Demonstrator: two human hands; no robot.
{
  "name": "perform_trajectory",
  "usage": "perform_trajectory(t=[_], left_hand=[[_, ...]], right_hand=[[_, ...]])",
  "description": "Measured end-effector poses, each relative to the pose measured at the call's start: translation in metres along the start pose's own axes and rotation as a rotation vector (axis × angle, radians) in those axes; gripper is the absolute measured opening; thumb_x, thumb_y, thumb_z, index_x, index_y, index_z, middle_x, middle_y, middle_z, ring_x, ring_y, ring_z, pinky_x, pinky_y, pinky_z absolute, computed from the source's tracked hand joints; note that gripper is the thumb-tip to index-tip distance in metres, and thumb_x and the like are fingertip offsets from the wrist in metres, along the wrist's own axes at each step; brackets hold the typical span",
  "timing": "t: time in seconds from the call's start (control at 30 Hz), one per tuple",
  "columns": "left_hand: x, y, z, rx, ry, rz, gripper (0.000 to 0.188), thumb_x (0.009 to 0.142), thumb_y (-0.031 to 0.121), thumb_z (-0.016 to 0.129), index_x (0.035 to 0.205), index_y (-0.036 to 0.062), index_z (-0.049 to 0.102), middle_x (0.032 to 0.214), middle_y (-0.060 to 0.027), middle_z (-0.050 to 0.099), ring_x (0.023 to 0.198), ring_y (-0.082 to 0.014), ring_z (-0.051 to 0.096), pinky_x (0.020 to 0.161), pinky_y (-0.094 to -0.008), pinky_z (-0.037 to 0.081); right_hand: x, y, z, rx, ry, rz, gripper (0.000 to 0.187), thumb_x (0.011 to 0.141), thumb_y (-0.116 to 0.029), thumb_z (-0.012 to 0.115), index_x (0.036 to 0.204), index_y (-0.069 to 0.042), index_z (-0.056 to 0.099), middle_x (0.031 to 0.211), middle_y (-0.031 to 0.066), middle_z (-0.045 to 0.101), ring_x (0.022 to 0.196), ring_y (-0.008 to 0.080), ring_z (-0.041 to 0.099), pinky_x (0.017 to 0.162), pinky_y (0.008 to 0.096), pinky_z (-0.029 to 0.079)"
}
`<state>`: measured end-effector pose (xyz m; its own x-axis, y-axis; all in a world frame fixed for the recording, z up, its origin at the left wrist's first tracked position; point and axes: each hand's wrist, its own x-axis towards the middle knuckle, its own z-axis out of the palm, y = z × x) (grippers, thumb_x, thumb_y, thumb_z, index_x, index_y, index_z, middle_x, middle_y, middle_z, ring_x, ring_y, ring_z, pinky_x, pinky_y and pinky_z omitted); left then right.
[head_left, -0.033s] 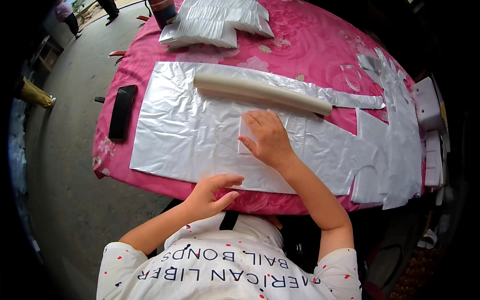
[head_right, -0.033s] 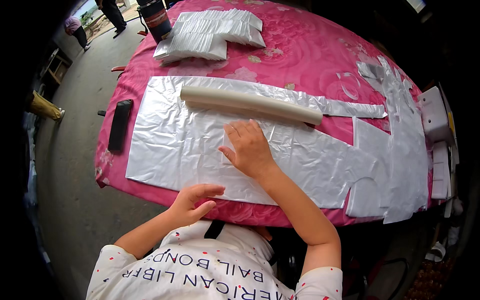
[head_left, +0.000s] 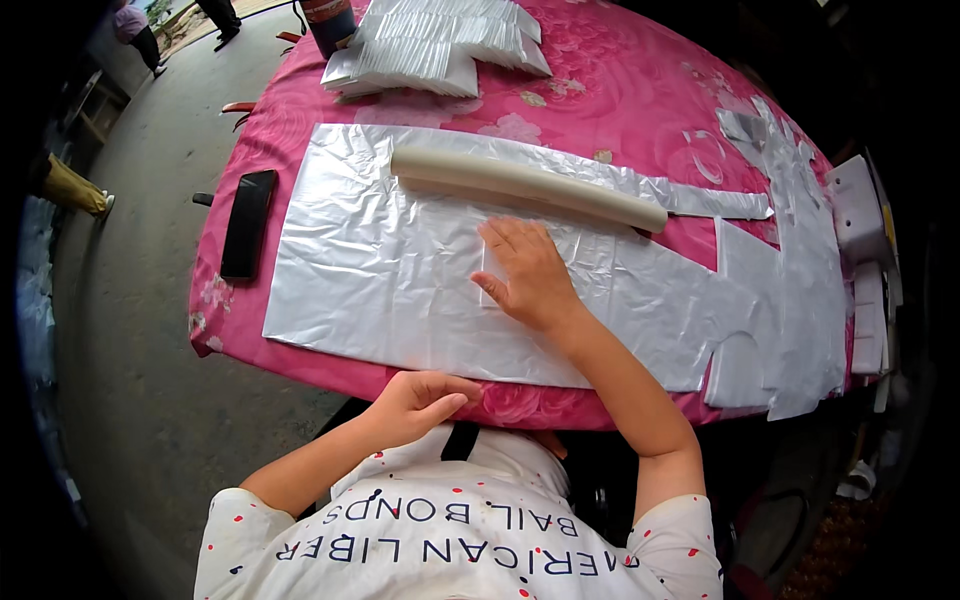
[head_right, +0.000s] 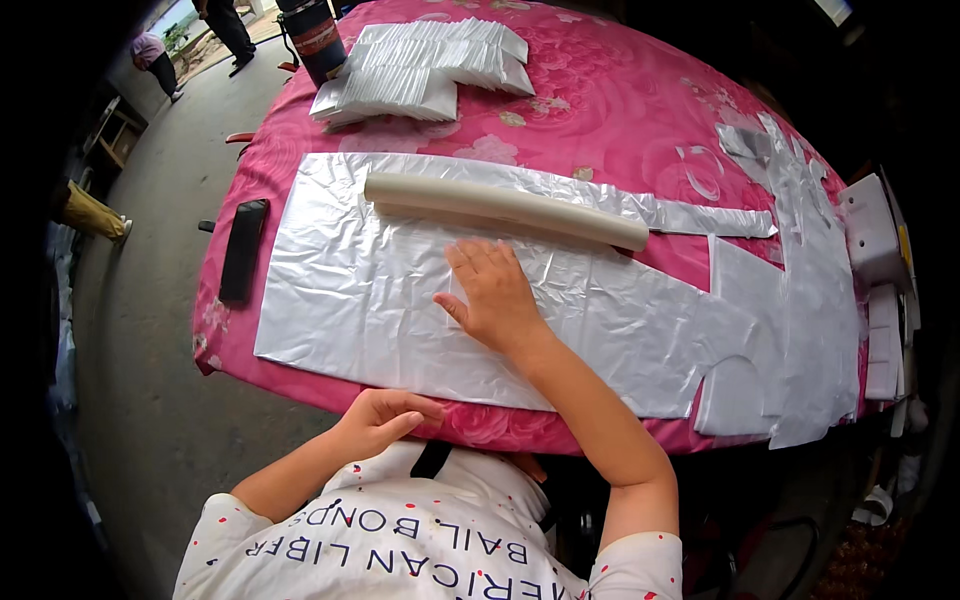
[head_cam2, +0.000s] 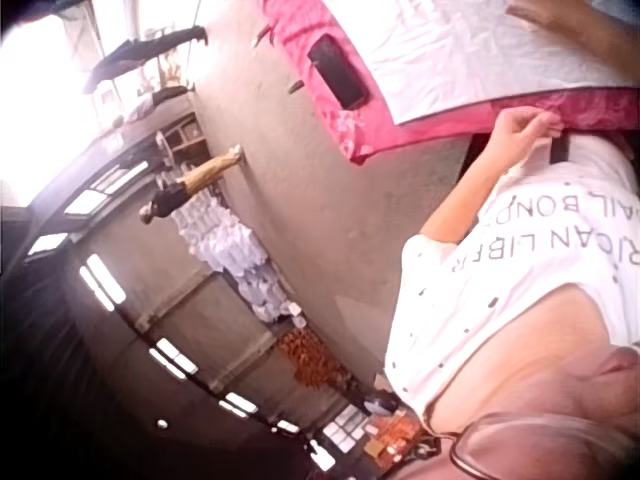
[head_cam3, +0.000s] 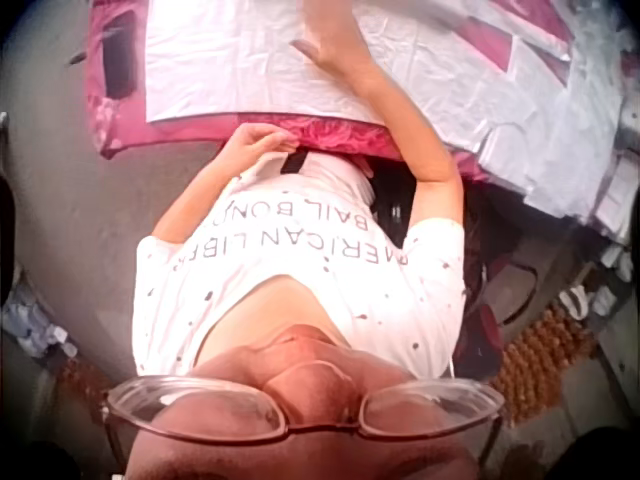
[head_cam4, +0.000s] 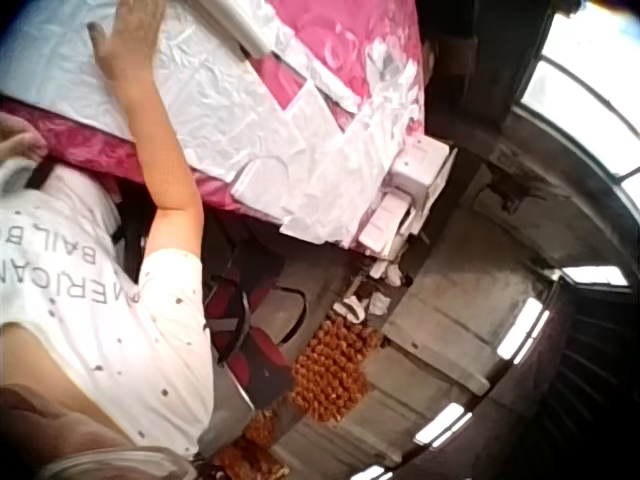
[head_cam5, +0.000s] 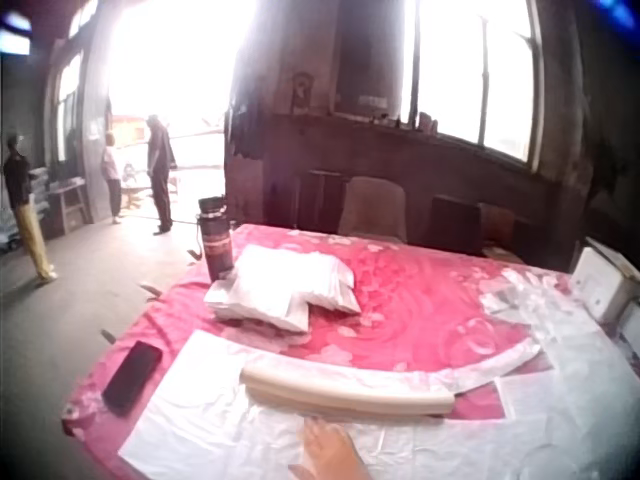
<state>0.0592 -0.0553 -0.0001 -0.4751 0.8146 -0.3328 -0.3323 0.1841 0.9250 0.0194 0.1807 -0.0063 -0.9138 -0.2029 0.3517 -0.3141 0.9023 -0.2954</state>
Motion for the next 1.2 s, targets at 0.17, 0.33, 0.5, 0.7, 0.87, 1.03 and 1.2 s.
perform_trajectory(t=[0.17,0.33,0.5,0.7,0.87,1.03,1.2], left_hand=[[-0.058,-0.036,-0.006,-0.393,0.342,-0.408,0.025,0.092,0.014,0.051,0.107,-0.0041,0.06,0.102,-0.0143,0.065,0.089,-0.0186,0.064,0.081,-0.0284,0.051],[-0.074,-0.054,-0.009,-0.585,0.572,-0.429,0.024,0.09,0.017,0.052,0.105,-0.0008,0.06,0.096,-0.012,0.065,0.077,-0.015,0.064,0.065,-0.0262,0.049],[-0.071,-0.032,-0.017,0.118,0.475,-0.178,0.01,0.078,0.004,0.061,0.086,-0.001,0.065,0.076,-0.0055,0.066,0.065,-0.0093,0.061,0.053,-0.025,0.046],[-0.034,0.032,-0.016,0.672,0.543,0.332,0.031,0.068,-0.003,0.066,0.099,0.0022,0.062,0.104,-0.0125,0.063,0.093,-0.0207,0.062,0.078,-0.0295,0.048],[-0.026,0.026,-0.024,0.342,0.633,0.308,0.04,0.074,-0.006,0.059,0.112,0.0034,0.054,0.126,-0.0125,0.051,0.111,-0.0189,0.052,0.086,-0.0292,0.045],[-0.018,0.019,-0.015,0.147,0.519,0.236,0.033,0.078,-0.005,0.057,0.11,0.0025,0.056,0.121,-0.0107,0.054,0.104,-0.0172,0.056,0.085,-0.0292,0.046],[-0.015,0.032,-0.015,0.561,0.521,0.307,0.034,0.072,-0.001,0.064,0.106,0.0026,0.058,0.112,-0.0138,0.06,0.101,-0.0274,0.059,0.084,-0.0326,0.048]], right_hand=[[-0.003,-0.054,0.035,0.171,-0.131,0.063,0.068,0.09,-0.051,0.039,0.134,0.001,0.036,0.142,0.0205,0.03,0.134,0.0328,0.023,0.109,0.045,0.015],[-0.047,-0.147,0.055,0.566,-0.284,-0.053,0.061,0.09,-0.047,0.043,0.136,-0.007,0.037,0.143,0.0188,0.029,0.137,0.0349,0.015,0.108,0.0517,0.008],[-0.042,-0.139,0.029,0.345,-0.25,-0.188,0.036,0.083,-0.034,0.058,0.112,-0.013,0.06,0.141,0.0156,0.032,0.138,0.0353,0.009,0.106,0.0585,-0.002],[-0.008,-0.063,-0.029,0.447,-0.221,-0.198,0.008,0.08,-0.018,0.065,0.078,-0.009,0.064,0.121,0.0089,0.054,0.127,0.0265,0.035,0.106,0.0528,0.013],[0.052,0.072,-0.044,1.18,0.239,0.609,0.02,0.085,-0.017,0.063,0.095,0.0,0.065,0.09,0.0044,0.065,0.079,0.0104,0.056,0.073,0.0222,0.044],[0.079,0.213,-0.04,0.651,0.443,0.937,0.022,0.084,-0.024,0.06,0.093,-0.004,0.066,0.084,0.0059,0.065,0.079,0.0166,0.058,0.082,0.0381,0.04],[0.085,0.217,-0.031,-0.198,0.257,1.116,0.035,0.074,-0.035,0.064,0.102,-0.013,0.065,0.118,0.0136,0.054,0.119,0.0331,0.036,0.095,0.0534,0.024]])
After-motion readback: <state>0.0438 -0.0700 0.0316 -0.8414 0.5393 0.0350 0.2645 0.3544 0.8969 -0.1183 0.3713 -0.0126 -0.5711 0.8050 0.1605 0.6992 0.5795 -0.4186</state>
